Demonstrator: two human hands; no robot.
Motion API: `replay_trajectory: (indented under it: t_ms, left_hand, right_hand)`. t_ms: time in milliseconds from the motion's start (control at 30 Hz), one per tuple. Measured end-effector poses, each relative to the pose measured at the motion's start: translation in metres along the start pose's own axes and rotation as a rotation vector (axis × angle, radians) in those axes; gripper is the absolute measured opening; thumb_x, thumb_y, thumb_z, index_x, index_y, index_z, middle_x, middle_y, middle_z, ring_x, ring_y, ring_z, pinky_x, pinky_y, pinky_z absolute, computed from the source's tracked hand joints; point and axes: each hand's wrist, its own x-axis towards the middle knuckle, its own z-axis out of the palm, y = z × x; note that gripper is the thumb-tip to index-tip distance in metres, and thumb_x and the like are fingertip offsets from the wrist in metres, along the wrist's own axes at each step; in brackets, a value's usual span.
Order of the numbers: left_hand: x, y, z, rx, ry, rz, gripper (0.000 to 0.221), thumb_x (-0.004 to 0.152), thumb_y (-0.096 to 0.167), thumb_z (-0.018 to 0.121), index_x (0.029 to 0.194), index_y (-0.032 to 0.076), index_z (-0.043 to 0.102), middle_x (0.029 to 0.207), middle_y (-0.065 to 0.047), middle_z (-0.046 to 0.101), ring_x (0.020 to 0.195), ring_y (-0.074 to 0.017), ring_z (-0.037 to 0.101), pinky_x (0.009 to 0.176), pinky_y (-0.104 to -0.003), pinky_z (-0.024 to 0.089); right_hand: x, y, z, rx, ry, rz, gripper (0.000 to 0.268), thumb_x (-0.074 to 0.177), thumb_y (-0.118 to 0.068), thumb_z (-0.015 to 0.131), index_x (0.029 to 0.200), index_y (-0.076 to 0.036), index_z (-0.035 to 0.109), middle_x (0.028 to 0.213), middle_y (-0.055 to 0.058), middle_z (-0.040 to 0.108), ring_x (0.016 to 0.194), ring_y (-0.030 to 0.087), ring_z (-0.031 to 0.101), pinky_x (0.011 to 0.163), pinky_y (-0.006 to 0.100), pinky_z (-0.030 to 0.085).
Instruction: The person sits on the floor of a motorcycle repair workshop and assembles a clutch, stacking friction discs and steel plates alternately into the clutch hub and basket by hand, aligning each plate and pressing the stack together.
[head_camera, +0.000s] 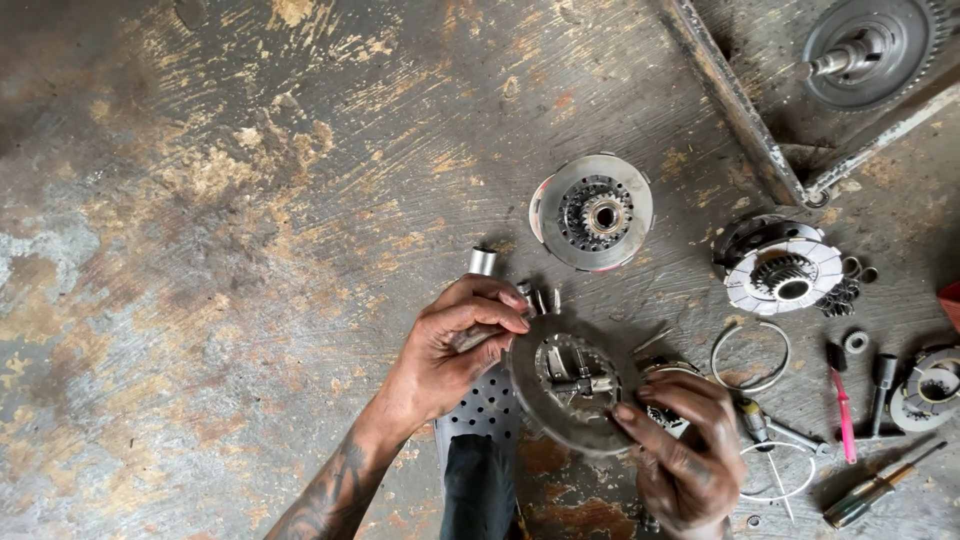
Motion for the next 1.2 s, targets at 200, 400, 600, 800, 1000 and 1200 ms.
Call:
replay_trajectory:
  t_ms: [200, 400, 600, 800, 1000, 1200]
  left_hand:
    - [-0.003, -0.02, 0.008, 0.281, -0.167, -0.283, 0.014, 0.091, 0.014, 0.073, 0.102, 0.007, 0.068, 0.078, -0.004, 0.068, 0.057, -0.0106, 0.057, 0.048, -0.026, 0.049]
    - [-0.006, -0.094, 0.021, 0.535, -0.262, -0.527, 0.017, 0.096, 0.017, 0.07, 0.108, 0.007, 0.065, 0.08, -0.01, 0.073, 0.043, -0.0115, 0.056, 0.032, -0.023, 0.043]
    - [0.003, -0.117, 0.035, 0.749, -0.119, -0.67, 0.019, 0.092, 0.019, 0.071, 0.108, 0.01, 0.068, 0.097, -0.017, 0.074, 0.086, -0.0396, 0.076, 0.067, -0.049, 0.063]
    - [0.012, -0.132, 0.041, 1.035, -0.143, -0.683, 0.017, 0.094, 0.024, 0.064, 0.109, 0.017, 0.068, 0.103, -0.013, 0.077, 0.093, -0.0407, 0.076, 0.077, -0.054, 0.063]
    - [0.019, -0.128, 0.041, 1.079, -0.15, -0.692, 0.023, 0.096, 0.024, 0.065, 0.115, 0.012, 0.069, 0.108, -0.013, 0.078, 0.096, -0.0338, 0.077, 0.075, -0.047, 0.065]
    - [0.026, -0.11, 0.046, 1.08, -0.141, -0.558, 0.027, 0.095, 0.013, 0.068, 0.119, 0.002, 0.064, 0.112, -0.017, 0.074, 0.078, -0.028, 0.079, 0.06, -0.036, 0.07]
  right_hand:
    - [0.015, -0.021, -0.012, 0.543, -0.083, 0.733, 0.01, 0.096, -0.002, 0.062, 0.101, 0.006, 0.064, 0.091, 0.009, 0.06, 0.072, 0.013, 0.052, 0.063, 0.026, 0.043]
    - [-0.021, 0.035, 0.009, 0.14, -0.233, 0.936, 0.047, 0.089, -0.024, 0.068, 0.127, 0.004, 0.064, 0.118, 0.017, 0.075, 0.098, 0.025, 0.076, 0.081, 0.036, 0.064]
    - [-0.006, 0.045, 0.031, -0.082, -0.299, 0.957, 0.039, 0.095, -0.018, 0.072, 0.128, 0.002, 0.066, 0.101, 0.032, 0.075, 0.1, 0.049, 0.072, 0.084, 0.058, 0.058]
    - [0.001, 0.075, 0.041, -0.166, -0.384, 1.013, 0.04, 0.097, -0.027, 0.069, 0.132, -0.008, 0.066, 0.115, 0.024, 0.074, 0.107, 0.041, 0.073, 0.085, 0.051, 0.064]
    - [0.004, 0.075, 0.036, -0.159, -0.396, 0.907, 0.042, 0.1, -0.026, 0.064, 0.137, -0.007, 0.063, 0.115, 0.025, 0.073, 0.105, 0.046, 0.071, 0.081, 0.054, 0.065]
    - [0.001, 0.083, 0.012, -0.325, -0.408, 0.777, 0.036, 0.095, -0.015, 0.068, 0.13, -0.008, 0.065, 0.097, 0.007, 0.077, 0.059, 0.013, 0.069, 0.047, 0.025, 0.057]
